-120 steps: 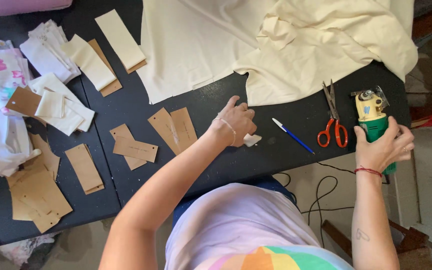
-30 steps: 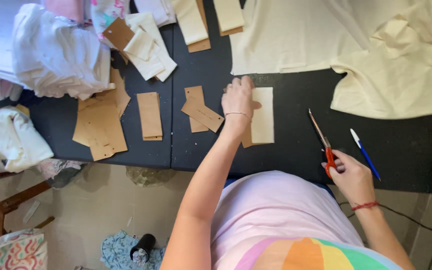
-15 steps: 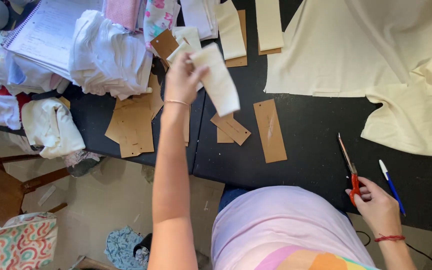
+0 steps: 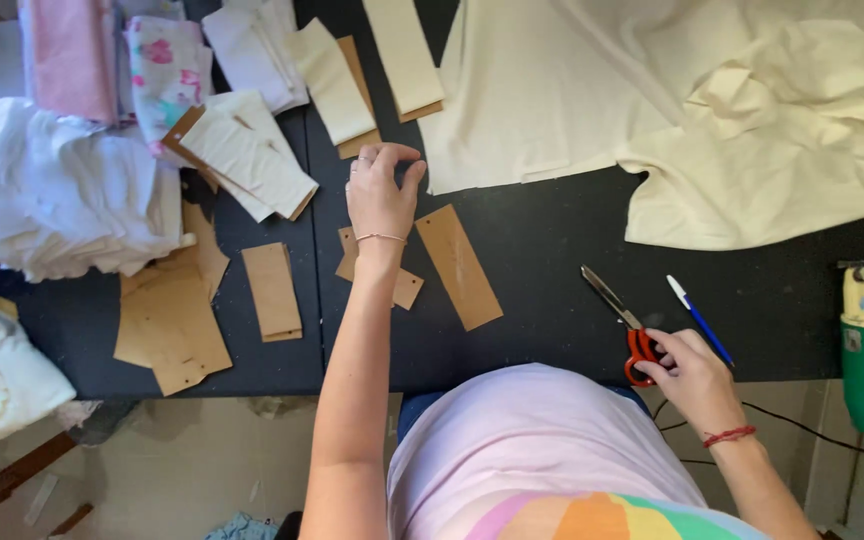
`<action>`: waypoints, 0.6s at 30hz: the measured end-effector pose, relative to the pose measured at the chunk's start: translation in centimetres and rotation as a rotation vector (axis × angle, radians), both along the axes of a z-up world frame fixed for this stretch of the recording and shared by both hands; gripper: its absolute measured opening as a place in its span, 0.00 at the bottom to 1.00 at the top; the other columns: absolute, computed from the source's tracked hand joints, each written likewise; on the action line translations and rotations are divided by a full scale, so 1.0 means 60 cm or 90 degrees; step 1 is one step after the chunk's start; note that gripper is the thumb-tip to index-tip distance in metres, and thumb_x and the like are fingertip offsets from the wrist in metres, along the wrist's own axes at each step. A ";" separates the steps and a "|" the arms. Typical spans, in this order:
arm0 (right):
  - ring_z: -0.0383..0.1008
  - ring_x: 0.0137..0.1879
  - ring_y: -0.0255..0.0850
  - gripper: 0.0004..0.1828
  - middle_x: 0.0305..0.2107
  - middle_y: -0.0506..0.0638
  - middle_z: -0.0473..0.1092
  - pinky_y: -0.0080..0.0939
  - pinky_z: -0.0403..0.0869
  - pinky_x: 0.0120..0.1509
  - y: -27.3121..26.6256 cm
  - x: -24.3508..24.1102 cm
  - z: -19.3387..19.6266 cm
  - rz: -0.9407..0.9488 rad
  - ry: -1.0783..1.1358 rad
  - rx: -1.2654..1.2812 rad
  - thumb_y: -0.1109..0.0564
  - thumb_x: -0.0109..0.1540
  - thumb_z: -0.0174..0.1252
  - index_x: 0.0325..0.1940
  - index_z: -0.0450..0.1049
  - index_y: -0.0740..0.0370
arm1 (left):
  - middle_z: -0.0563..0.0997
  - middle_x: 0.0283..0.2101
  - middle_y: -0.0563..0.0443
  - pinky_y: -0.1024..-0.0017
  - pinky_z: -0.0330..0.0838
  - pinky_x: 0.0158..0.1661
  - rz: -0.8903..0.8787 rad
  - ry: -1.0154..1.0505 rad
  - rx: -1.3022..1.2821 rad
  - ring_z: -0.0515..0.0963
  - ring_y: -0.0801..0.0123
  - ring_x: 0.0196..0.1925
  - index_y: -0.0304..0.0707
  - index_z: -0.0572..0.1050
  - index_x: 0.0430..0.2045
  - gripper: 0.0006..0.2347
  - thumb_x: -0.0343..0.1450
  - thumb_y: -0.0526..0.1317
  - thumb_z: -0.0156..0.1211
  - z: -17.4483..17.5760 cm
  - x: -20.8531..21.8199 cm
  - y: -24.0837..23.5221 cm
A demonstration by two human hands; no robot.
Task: Marking fabric using cardboard templates and a pen, then cutting the pieces out using a rotary cutter and scissors.
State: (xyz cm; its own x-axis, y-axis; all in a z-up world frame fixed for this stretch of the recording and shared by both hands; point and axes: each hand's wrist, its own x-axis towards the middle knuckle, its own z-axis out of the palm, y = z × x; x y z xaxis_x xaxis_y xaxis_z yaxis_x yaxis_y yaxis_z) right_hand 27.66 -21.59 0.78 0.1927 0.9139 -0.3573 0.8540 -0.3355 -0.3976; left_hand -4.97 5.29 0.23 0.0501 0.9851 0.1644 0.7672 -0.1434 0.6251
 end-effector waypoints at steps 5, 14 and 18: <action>0.68 0.28 0.36 0.10 0.29 0.50 0.66 0.32 0.69 0.36 0.072 0.016 0.067 -0.134 0.061 0.054 0.60 0.52 0.58 0.38 0.73 0.61 | 0.66 0.32 0.48 0.65 0.64 0.23 0.044 -0.043 -0.022 0.69 0.58 0.30 0.44 0.67 0.26 0.08 0.60 0.36 0.60 -0.008 0.083 0.004; 0.67 0.27 0.38 0.10 0.20 0.48 0.66 0.36 0.67 0.35 0.102 0.033 0.064 -0.043 0.042 -0.107 0.55 0.46 0.62 0.30 0.71 0.55 | 0.69 0.32 0.53 0.61 0.64 0.35 -0.185 0.063 -0.120 0.71 0.58 0.36 0.49 0.66 0.27 0.11 0.59 0.46 0.60 -0.052 0.282 -0.008; 0.74 0.35 0.42 0.27 0.25 0.46 0.67 0.40 0.73 0.39 0.072 -0.006 0.066 0.057 -0.052 -0.225 0.52 0.43 0.63 0.44 0.62 0.46 | 0.69 0.34 0.55 0.64 0.61 0.42 -0.178 0.233 -0.188 0.70 0.64 0.41 0.50 0.67 0.25 0.14 0.55 0.48 0.64 -0.092 0.347 -0.004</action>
